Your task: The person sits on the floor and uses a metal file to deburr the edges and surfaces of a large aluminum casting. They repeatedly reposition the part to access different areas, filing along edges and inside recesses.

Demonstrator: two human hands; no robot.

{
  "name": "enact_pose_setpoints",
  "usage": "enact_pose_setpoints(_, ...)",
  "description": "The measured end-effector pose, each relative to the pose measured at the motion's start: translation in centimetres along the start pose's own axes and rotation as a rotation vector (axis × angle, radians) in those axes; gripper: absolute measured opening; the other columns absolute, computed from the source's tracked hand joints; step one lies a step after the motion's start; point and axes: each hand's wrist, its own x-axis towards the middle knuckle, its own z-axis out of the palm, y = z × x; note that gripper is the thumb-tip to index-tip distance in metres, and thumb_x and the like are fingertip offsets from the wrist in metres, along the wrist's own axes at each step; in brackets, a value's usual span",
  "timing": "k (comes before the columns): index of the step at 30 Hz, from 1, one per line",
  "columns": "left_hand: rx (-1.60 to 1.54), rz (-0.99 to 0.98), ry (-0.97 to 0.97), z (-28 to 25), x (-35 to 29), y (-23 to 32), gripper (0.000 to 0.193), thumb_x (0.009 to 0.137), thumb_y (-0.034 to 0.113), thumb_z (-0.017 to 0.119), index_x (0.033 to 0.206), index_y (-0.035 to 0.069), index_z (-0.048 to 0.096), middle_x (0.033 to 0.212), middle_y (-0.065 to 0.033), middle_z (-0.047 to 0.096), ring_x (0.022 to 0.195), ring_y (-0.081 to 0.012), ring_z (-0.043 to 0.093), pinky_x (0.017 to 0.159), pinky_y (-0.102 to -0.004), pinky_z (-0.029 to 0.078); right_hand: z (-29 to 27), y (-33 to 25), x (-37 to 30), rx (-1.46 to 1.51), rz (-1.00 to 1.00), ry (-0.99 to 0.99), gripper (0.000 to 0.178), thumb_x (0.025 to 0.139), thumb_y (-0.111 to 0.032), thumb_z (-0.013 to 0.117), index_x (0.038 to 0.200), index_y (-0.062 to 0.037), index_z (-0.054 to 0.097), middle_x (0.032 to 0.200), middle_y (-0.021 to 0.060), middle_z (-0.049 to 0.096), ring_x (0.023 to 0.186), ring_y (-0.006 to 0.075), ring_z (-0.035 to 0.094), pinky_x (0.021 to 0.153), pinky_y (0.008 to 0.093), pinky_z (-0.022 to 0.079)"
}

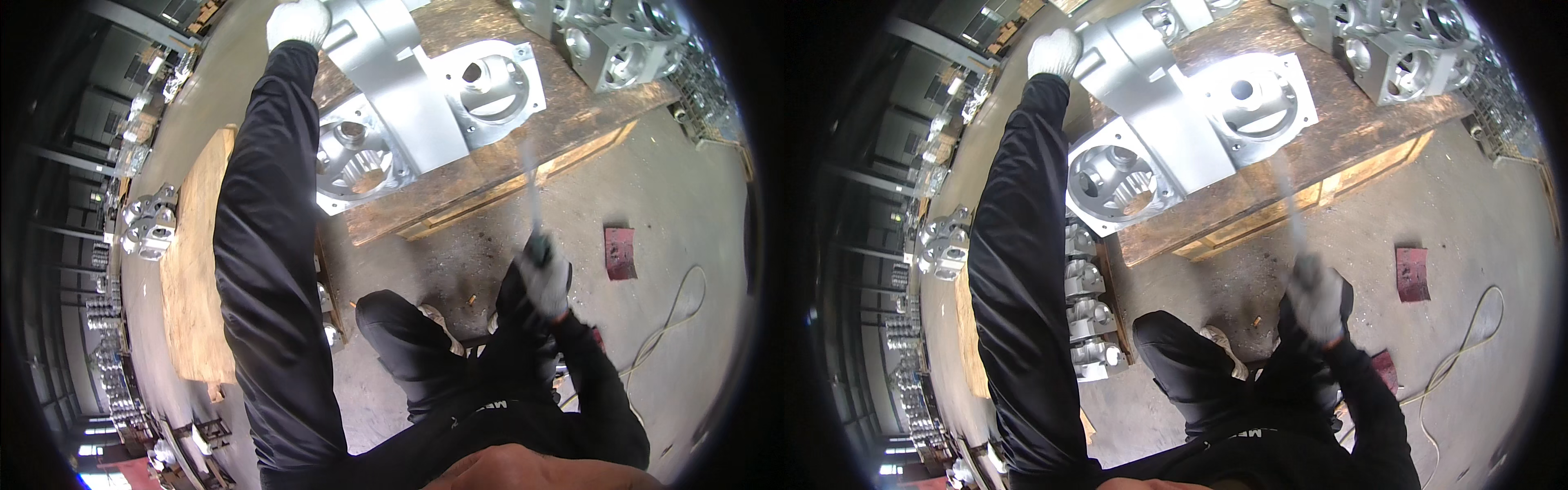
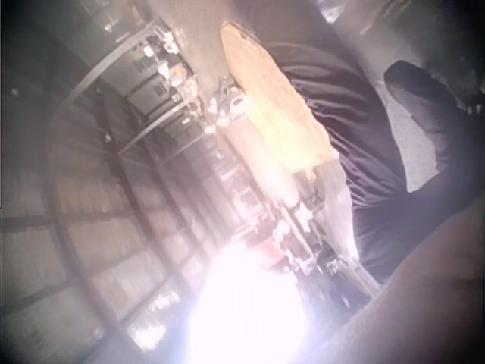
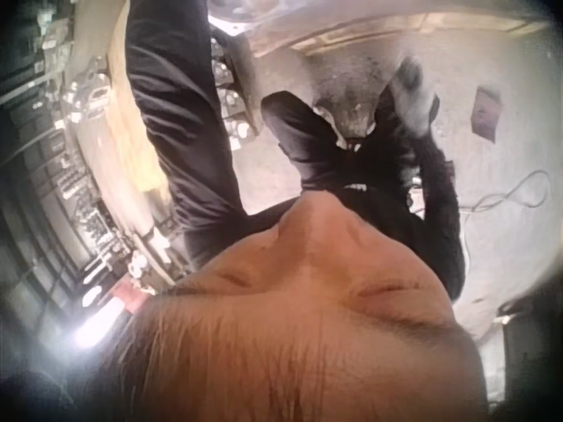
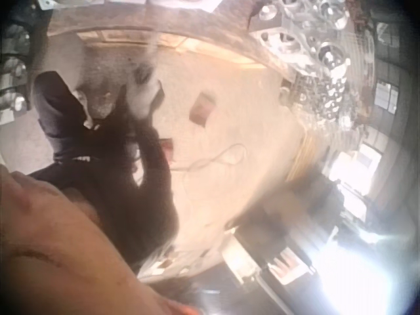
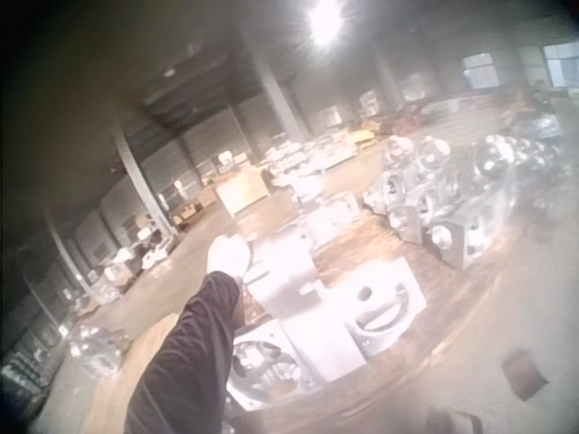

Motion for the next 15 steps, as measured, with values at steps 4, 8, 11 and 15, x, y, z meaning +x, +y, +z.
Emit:
enact_pose_setpoints(4, -0.494, -0.465, 0.049, -7.0, -0.3, 3.8, 0.027, 0.090, 0.020, 0.053, 0.085, 0.003, 0.074, 0.088, -0.0257, 0.072, 0.087, -0.0428, 0.072, 0.081, -0.0486, 0.058, -1.3, -2.4, 11.0, 0.052, -0.320, 0.409, 0.035, 0.096, -0.034, 0.078, 0.109, -0.0051, 0.062, 0.088, 0.0017, 0.066, 0.079, 0.0114, 0.060, 0.074, 0.0300, 0.052)
enact_pose_setpoints(8, -0.833, -0.726, 0.053, -14.1, -2.1, 5.5, 0.042, 0.096, 0.028, 0.048, 0.094, -0.007, 0.071, 0.097, -0.0349, 0.069, 0.095, -0.0494, 0.069, 0.089, -0.0501, 0.054, -0.5, -4.8, 20.1, 0.170, -0.418, 0.503, 0.039, 0.097, -0.035, 0.077, 0.116, -0.0041, 0.061, 0.095, 0.0060, 0.067, 0.085, 0.0146, 0.062, 0.079, 0.0320, 0.053)
enact_pose_setpoints(11, -0.937, -0.775, 0.166, -17.9, -4.0, 6.9, 0.041, 0.099, 0.027, 0.050, 0.097, -0.008, 0.071, 0.093, -0.0343, 0.069, 0.091, -0.0477, 0.070, 0.086, -0.0478, 0.053, 0.1, -4.6, 21.3, 0.263, -0.395, 0.431, 0.035, 0.100, -0.031, 0.073, 0.115, -0.0039, 0.058, 0.095, 0.0071, 0.066, 0.085, 0.0153, 0.062, 0.080, 0.0321, 0.052)
enact_pose_setpoints(15, -1.197, -0.732, 0.303, -20.8, -7.5, 8.5, 0.031, 0.103, 0.019, 0.052, 0.099, -0.006, 0.069, 0.087, -0.0279, 0.069, 0.081, -0.0378, 0.069, 0.078, -0.0413, 0.052, 0.6, -2.3, 17.3, 0.272, -0.471, 0.417, 0.034, 0.100, -0.032, 0.073, 0.110, -0.0037, 0.056, 0.090, 0.0074, 0.064, 0.081, 0.0156, 0.059, 0.076, 0.0331, 0.051)
